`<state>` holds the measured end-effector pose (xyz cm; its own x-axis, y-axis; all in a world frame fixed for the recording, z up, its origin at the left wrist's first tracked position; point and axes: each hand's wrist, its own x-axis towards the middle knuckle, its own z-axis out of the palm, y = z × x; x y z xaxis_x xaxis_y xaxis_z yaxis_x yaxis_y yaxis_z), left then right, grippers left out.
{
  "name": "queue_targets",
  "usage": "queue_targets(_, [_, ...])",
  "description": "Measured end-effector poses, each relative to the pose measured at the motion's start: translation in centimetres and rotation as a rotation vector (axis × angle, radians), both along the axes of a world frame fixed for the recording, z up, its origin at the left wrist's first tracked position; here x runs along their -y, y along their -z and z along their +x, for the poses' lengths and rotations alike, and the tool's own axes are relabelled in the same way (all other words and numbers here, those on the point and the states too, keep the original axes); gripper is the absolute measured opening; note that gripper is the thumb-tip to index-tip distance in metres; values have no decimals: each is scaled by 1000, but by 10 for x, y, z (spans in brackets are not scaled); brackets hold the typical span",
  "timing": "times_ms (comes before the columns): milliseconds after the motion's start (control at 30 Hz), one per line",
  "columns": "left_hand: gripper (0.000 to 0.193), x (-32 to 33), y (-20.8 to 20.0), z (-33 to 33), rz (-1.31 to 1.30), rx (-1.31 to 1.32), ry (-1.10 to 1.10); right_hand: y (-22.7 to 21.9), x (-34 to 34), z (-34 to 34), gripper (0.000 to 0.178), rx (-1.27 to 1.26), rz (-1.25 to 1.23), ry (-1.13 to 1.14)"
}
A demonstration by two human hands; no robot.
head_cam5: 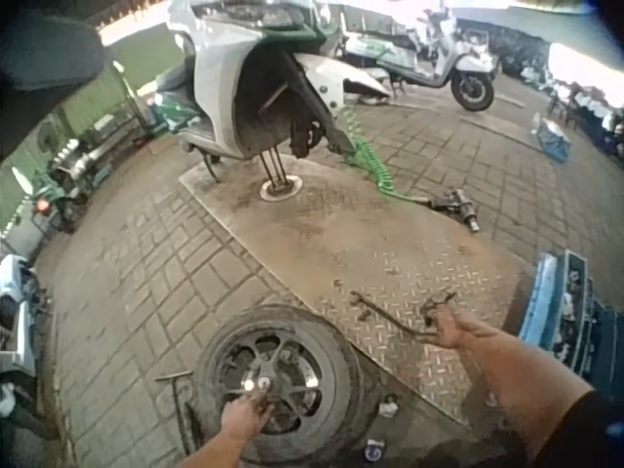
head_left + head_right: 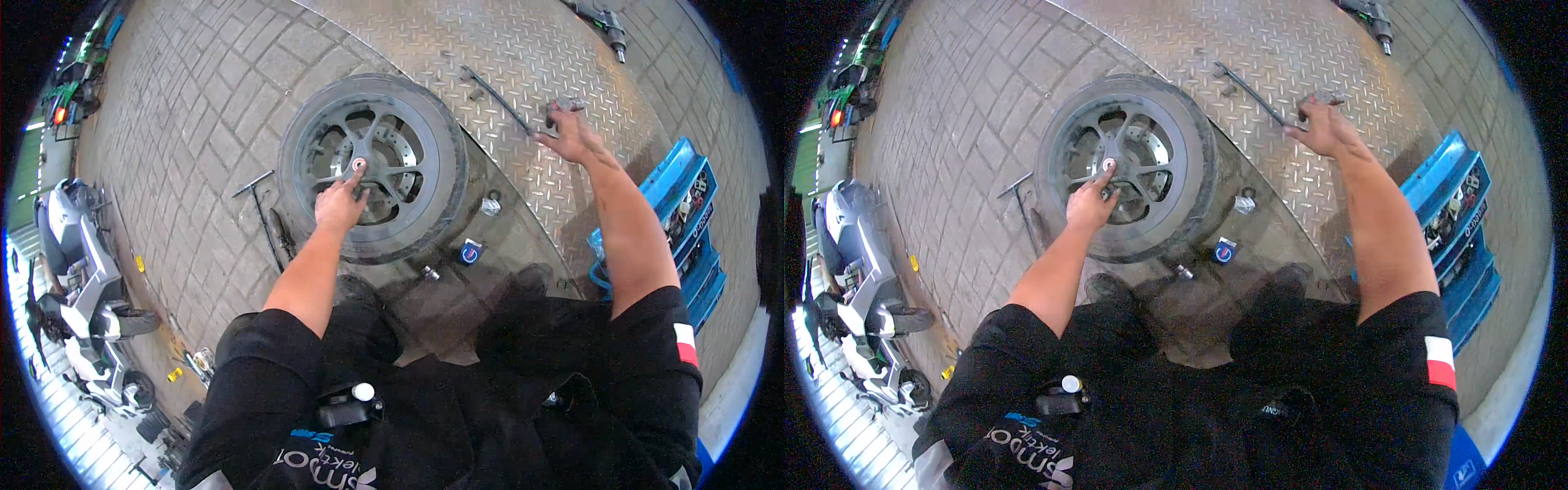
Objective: The person applies lubricant to a bearing by hand, inserts the bearing into a scooter wheel, and then uses a hammer and a metal rod to seat the bearing and axle components into the wheel hub.
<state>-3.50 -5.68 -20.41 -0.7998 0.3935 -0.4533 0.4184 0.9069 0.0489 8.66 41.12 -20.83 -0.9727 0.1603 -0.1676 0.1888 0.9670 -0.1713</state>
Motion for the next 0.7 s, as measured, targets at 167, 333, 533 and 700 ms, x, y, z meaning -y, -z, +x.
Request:
queue_targets(167, [69, 21, -5, -20, 166, 69, -98, -17, 3, 15, 74, 194, 14, 295])
queue_targets(333, [71, 7, 5, -46, 776, -150, -193, 34, -13, 50, 85, 320, 17, 575])
queue_targets(533, [55, -8, -28, -28, 621, -104, -94, 45, -7, 30, 48, 385, 4, 596])
queue_targets(700, [42, -60, -15, 58, 618, 297, 563, 61, -6, 16, 36, 397, -60, 729])
